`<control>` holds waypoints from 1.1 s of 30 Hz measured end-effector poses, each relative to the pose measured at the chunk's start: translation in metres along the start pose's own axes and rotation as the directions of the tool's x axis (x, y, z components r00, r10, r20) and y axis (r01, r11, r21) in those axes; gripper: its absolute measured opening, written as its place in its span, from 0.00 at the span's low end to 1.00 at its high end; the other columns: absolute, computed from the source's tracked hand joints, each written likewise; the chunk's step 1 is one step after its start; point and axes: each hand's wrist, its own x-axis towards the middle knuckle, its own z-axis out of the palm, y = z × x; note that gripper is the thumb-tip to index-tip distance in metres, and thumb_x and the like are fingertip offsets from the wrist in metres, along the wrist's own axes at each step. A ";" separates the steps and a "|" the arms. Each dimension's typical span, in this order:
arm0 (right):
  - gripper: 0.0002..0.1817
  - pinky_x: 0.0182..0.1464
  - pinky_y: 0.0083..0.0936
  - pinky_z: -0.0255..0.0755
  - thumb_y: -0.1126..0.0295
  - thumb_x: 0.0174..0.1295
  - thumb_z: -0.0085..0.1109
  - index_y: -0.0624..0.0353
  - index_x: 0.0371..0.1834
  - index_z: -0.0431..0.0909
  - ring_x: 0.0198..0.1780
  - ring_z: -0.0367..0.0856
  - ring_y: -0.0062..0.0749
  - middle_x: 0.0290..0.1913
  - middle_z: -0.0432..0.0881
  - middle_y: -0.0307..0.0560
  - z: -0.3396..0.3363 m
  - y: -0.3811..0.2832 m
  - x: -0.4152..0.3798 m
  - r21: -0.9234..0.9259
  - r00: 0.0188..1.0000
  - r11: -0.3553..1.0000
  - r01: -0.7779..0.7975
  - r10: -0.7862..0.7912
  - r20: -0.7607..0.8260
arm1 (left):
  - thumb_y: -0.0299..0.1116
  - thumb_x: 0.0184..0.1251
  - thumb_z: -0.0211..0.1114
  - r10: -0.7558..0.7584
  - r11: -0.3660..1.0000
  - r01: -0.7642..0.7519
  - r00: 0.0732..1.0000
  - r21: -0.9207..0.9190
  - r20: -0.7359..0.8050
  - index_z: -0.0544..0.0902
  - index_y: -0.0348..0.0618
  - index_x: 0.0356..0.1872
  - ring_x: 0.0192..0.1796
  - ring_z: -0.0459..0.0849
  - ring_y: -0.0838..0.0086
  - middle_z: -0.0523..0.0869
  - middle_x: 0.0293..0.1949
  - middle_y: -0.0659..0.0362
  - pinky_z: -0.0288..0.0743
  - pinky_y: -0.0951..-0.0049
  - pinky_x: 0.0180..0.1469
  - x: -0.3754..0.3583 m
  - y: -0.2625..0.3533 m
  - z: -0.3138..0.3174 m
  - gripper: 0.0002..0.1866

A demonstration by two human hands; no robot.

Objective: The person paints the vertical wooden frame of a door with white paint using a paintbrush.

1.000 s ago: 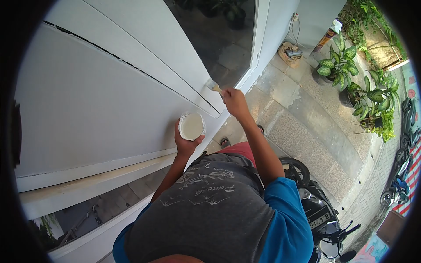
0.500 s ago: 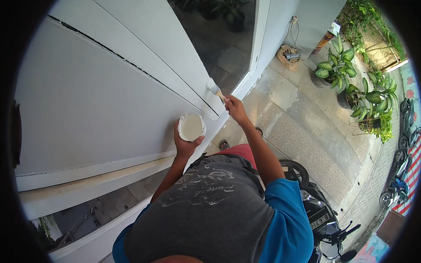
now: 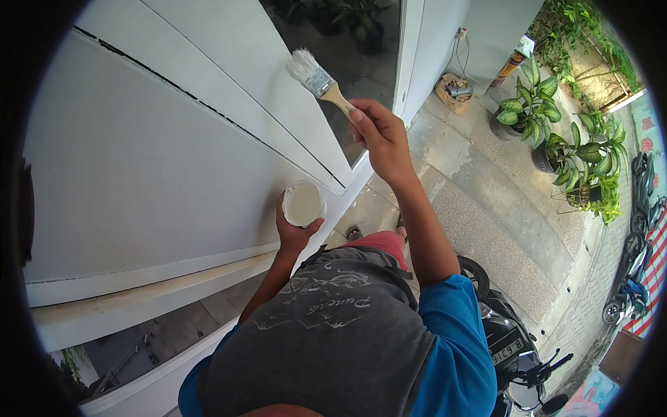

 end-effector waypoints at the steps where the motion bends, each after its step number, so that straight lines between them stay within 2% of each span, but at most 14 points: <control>1: 0.13 0.27 0.16 0.60 0.64 0.74 0.52 0.63 0.50 0.79 0.24 0.66 0.14 0.23 0.71 0.31 -0.001 0.011 0.003 -0.002 1.000 1.000 0.000 0.000 0.000 | 0.33 0.42 0.84 0.004 1.000 -0.004 1.000 0.010 0.001 0.62 0.37 0.67 0.60 0.79 0.66 0.78 0.58 0.52 0.73 0.64 0.62 0.000 0.000 0.000 0.49; 5: 0.14 0.26 0.13 0.56 0.64 0.74 0.51 0.62 0.53 0.77 0.23 0.62 0.12 0.25 0.69 0.31 -0.021 0.131 -0.012 -0.074 0.960 0.960 -0.270 0.274 0.054 | 0.33 0.42 0.84 0.004 0.999 -0.004 1.000 -0.041 0.001 0.62 0.37 0.66 0.60 0.79 0.66 0.78 0.57 0.52 0.73 0.64 0.62 0.002 -0.001 0.002 0.49; 8: 0.13 0.25 0.15 0.58 0.64 0.73 0.52 0.63 0.47 0.79 0.21 0.64 0.13 0.23 0.72 0.32 -0.048 0.215 -0.045 -0.116 0.911 0.904 -0.411 0.412 -0.020 | 0.34 0.42 0.84 0.009 0.999 -0.010 1.000 -0.041 -0.013 0.62 0.37 0.67 0.60 0.79 0.66 0.78 0.57 0.53 0.73 0.64 0.62 0.002 0.000 0.001 0.50; 9: 0.13 0.25 0.20 0.62 0.65 0.71 0.53 0.65 0.43 0.81 0.22 0.67 0.17 0.22 0.74 0.36 -0.058 0.238 -0.053 -0.278 0.891 0.848 -0.451 0.443 -0.097 | 0.34 0.42 0.84 0.004 0.998 -0.005 1.000 -0.058 -0.016 0.62 0.37 0.67 0.60 0.79 0.66 0.78 0.57 0.53 0.73 0.64 0.62 0.002 0.000 0.001 0.50; 10: 0.13 0.26 0.25 0.65 0.66 0.69 0.55 0.67 0.39 0.82 0.22 0.70 0.20 0.20 0.76 0.39 -0.055 0.233 -0.055 -0.426 0.870 0.761 -0.489 0.458 -0.182 | 0.34 0.42 0.84 -0.003 0.997 0.002 1.000 -0.075 -0.015 0.62 0.37 0.67 0.60 0.79 0.66 0.78 0.57 0.53 0.73 0.64 0.62 0.001 0.000 0.001 0.50; 12: 0.13 0.26 0.27 0.66 0.67 0.68 0.55 0.68 0.37 0.82 0.22 0.71 0.21 0.20 0.76 0.41 -0.053 0.224 -0.052 -0.409 0.868 0.767 -0.494 0.460 -0.187 | 0.34 0.43 0.84 -0.010 0.996 0.008 1.000 -0.083 -0.013 0.62 0.37 0.67 0.60 0.78 0.66 0.78 0.58 0.53 0.73 0.64 0.62 -0.001 -0.002 0.001 0.50; 15: 0.15 0.27 0.26 0.65 0.65 0.69 0.54 0.69 0.36 0.82 0.22 0.70 0.22 0.19 0.76 0.42 -0.020 0.122 -0.029 -0.428 0.925 0.822 -0.376 0.364 -0.113 | 0.34 0.43 0.84 -0.014 0.996 0.013 1.000 -0.087 -0.014 0.62 0.38 0.67 0.60 0.78 0.66 0.78 0.58 0.53 0.73 0.64 0.62 0.001 0.001 0.002 0.50; 18: 0.14 0.27 0.22 0.63 0.65 0.71 0.54 0.67 0.41 0.82 0.23 0.69 0.18 0.20 0.74 0.38 0.006 0.013 -0.018 -0.333 0.956 0.896 -0.293 0.284 -0.077 | 0.34 0.42 0.84 -0.015 0.999 0.015 1.000 -0.028 -0.007 0.62 0.38 0.67 0.60 0.78 0.66 0.78 0.58 0.53 0.74 0.64 0.62 -0.002 0.004 0.000 0.49; 20: 0.13 0.29 0.17 0.62 0.65 0.73 0.53 0.65 0.48 0.80 0.25 0.67 0.15 0.23 0.72 0.34 0.014 -0.022 -0.015 0.000 0.998 0.998 -0.059 0.059 0.004 | 0.34 0.42 0.84 -0.003 1.000 0.003 1.000 0.023 -0.007 0.62 0.38 0.66 0.60 0.78 0.66 0.78 0.57 0.53 0.74 0.64 0.62 -0.002 0.004 0.000 0.49; 22: 0.13 0.30 0.16 0.61 0.66 0.73 0.52 0.65 0.50 0.79 0.26 0.67 0.14 0.24 0.72 0.32 0.016 -0.013 -0.008 -0.051 0.999 0.998 -0.045 0.046 0.019 | 0.34 0.42 0.84 -0.007 1.000 0.007 1.000 -0.017 -0.016 0.62 0.38 0.66 0.60 0.78 0.66 0.78 0.57 0.54 0.74 0.64 0.62 -0.003 0.001 0.000 0.49; 24: 0.13 0.31 0.15 0.61 0.66 0.74 0.52 0.65 0.52 0.78 0.27 0.66 0.13 0.25 0.72 0.31 0.015 0.021 -0.002 -0.061 0.993 0.993 -0.105 0.108 0.039 | 0.34 0.42 0.84 0.010 0.999 -0.011 0.999 -0.032 -0.037 0.63 0.39 0.66 0.59 0.79 0.66 0.78 0.56 0.53 0.74 0.64 0.61 -0.003 -0.002 0.001 0.49; 28: 0.14 0.26 0.15 0.61 0.64 0.74 0.50 0.62 0.51 0.77 0.23 0.65 0.14 0.24 0.71 0.33 -0.019 0.180 -0.036 -0.092 0.967 0.964 -0.249 0.252 0.023 | 0.35 0.41 0.85 0.018 0.997 -0.023 0.998 -0.077 -0.063 0.64 0.39 0.65 0.58 0.80 0.66 0.79 0.56 0.53 0.75 0.65 0.61 -0.005 -0.002 -0.001 0.49; 31: 0.12 0.23 0.21 0.63 0.67 0.70 0.53 0.65 0.41 0.81 0.20 0.70 0.18 0.20 0.74 0.37 -0.052 0.278 -0.078 -0.311 0.899 0.844 -0.438 0.420 -0.125 | 0.34 0.43 0.83 0.006 0.998 -0.010 0.999 -0.067 -0.053 0.63 0.38 0.66 0.60 0.79 0.67 0.78 0.58 0.53 0.74 0.65 0.62 -0.006 0.002 -0.003 0.48; 33: 0.12 0.22 0.23 0.63 0.67 0.70 0.53 0.65 0.38 0.81 0.19 0.71 0.19 0.19 0.75 0.38 -0.055 0.284 -0.080 -0.362 0.852 0.772 -0.522 0.492 -0.179 | 0.34 0.43 0.83 0.007 0.998 -0.011 0.998 -0.056 -0.058 0.63 0.38 0.66 0.60 0.79 0.67 0.78 0.57 0.53 0.73 0.65 0.62 -0.004 0.000 -0.003 0.48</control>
